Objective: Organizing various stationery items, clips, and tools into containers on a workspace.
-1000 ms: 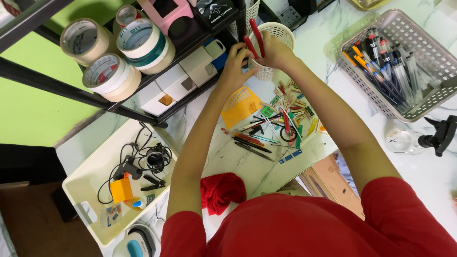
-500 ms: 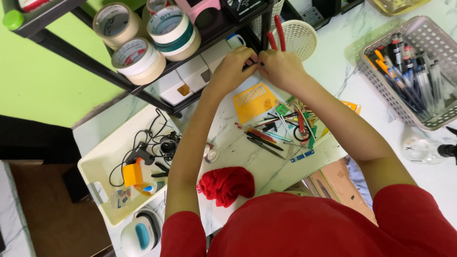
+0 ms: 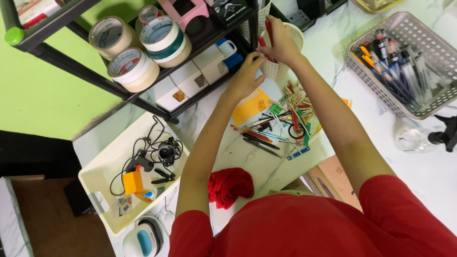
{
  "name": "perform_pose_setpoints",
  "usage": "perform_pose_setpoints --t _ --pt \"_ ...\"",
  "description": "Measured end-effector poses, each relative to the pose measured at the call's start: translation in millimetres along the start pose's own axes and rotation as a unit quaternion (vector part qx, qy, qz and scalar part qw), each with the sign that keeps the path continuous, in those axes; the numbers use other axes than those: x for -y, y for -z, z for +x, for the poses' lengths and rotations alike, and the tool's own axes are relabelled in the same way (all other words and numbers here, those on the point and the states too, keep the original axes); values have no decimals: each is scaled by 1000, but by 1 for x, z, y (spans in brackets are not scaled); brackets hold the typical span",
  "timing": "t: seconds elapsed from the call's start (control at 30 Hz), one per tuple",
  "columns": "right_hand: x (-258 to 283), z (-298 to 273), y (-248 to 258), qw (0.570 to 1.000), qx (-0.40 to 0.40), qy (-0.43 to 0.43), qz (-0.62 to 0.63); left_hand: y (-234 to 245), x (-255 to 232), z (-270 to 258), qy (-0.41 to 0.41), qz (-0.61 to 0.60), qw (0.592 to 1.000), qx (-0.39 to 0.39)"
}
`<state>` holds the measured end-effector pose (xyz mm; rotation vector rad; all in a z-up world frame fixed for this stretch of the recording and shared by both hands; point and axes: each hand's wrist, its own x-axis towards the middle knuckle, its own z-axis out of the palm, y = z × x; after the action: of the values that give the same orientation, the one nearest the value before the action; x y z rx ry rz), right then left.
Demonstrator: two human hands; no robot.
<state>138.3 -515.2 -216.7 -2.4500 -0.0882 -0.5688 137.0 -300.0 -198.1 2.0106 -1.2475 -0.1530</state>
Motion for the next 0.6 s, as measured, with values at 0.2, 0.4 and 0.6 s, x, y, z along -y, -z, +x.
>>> perform_pose_setpoints --t 0.2,0.4,0.6 --pt "18 -29 32 998 -52 10 21 -13 -10 1 90 58 994 -22" --pt "58 -54 98 978 -122 38 167 -17 -26 17 57 98 991 -70" --pt "84 -82 160 973 -110 42 200 -13 -64 47 -91 70 980 -164"
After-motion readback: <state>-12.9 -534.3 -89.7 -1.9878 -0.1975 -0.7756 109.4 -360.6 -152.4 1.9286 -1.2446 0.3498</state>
